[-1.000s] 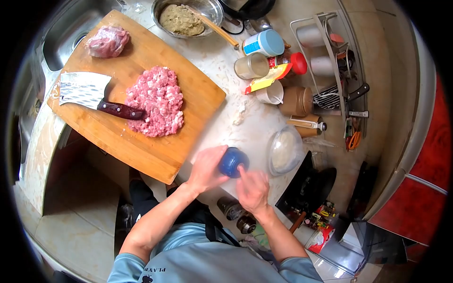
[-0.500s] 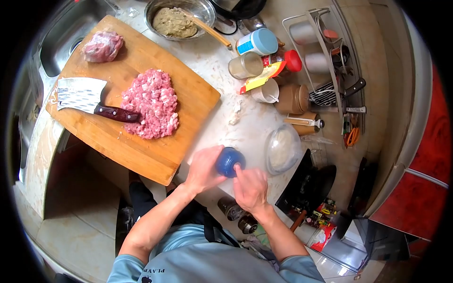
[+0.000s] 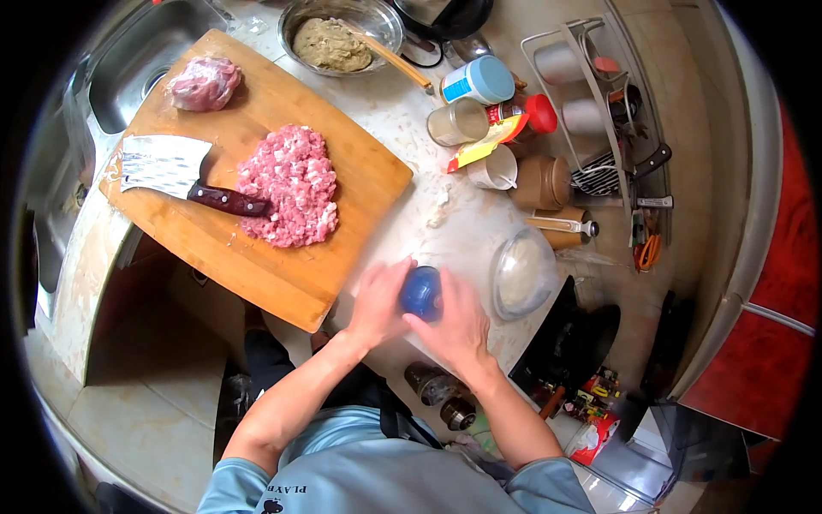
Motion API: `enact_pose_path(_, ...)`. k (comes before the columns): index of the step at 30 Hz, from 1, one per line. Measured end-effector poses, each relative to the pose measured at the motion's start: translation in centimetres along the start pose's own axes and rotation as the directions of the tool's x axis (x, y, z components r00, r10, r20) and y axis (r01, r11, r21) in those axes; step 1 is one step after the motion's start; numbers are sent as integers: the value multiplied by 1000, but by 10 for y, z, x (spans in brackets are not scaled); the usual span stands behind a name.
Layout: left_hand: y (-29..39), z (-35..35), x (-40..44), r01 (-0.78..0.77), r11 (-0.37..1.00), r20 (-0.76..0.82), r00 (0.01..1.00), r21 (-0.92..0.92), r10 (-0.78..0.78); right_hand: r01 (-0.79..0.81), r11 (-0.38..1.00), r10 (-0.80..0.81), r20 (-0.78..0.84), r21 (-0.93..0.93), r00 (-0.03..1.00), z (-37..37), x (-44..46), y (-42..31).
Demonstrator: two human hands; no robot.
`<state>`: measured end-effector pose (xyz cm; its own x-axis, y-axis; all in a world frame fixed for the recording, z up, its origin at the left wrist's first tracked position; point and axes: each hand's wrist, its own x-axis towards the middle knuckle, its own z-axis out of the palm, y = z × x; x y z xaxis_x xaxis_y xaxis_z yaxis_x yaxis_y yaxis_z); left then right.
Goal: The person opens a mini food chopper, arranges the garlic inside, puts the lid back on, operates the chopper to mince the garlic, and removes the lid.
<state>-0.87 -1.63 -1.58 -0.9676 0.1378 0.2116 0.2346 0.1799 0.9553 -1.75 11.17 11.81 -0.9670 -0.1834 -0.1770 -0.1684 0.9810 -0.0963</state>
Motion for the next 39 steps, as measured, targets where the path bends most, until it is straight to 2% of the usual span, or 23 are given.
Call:
enact_pose_path(4,0,1,-1,13,1000,12,1000,-2,-13,48,999,-48,-21,14,999,-5,4,2)
enact_pose_path(6,0,1,-1,14,1000,7,1000,5,-14,120,992,-116,-102,31,988,-13,6,-1)
enact_pose_path(10,0,2,0,51,999,50,997,6,-51,74,994,-67,-80,85,995,-27,2,2)
enact_pose_path(13,0,-3,0,4,999,58,998,42,-6,9,984,0,-47,176,999,-34,-6,15)
enact_pose_path(15,-1,-8,-1,5,1000,105,994,23,-7,-210,819,210,61,534,976,-30,-16,28)
enact_pose_path(16,0,-10,0,19,999,127,992,28,-22,-271,743,247,126,612,961,-30,-20,34)
enact_pose_path(20,-2,-9,-1,43,998,173,984,48,-51,-248,645,253,104,723,962,-20,-32,49)
enact_pose_path(22,0,-9,1,79,995,192,977,68,-91,-280,442,274,170,852,947,-18,-33,48)
enact_pose_path(26,-3,2,-1,70,992,139,987,104,-85,-308,438,284,195,845,939,-20,-28,36)
enact_pose_path(29,-1,3,-1,86,990,129,987,111,-100,-275,511,245,169,814,955,-16,-25,41)
enact_pose_path(31,1,1,-1,79,990,90,992,115,-90,-295,207,315,222,933,923,-5,-28,60)
enact_pose_path(32,2,-1,-1,80,990,90,992,115,-91,-291,108,333,241,951,912,0,-32,66)
enact_pose_path(33,3,-2,0,66,992,87,993,108,-76,-291,109,333,241,951,912,4,-36,71)
enact_pose_path(35,3,-2,1,44,995,83,995,91,-52,-280,-206,331,337,937,881,7,-43,82)
enact_pose_path(37,0,0,0,47,995,96,994,93,-56,-291,-220,330,352,931,876,3,-42,81)
enact_pose_path(39,3,0,-1,44,996,80,996,84,-50,-268,-356,231,362,895,903,-3,-42,77)
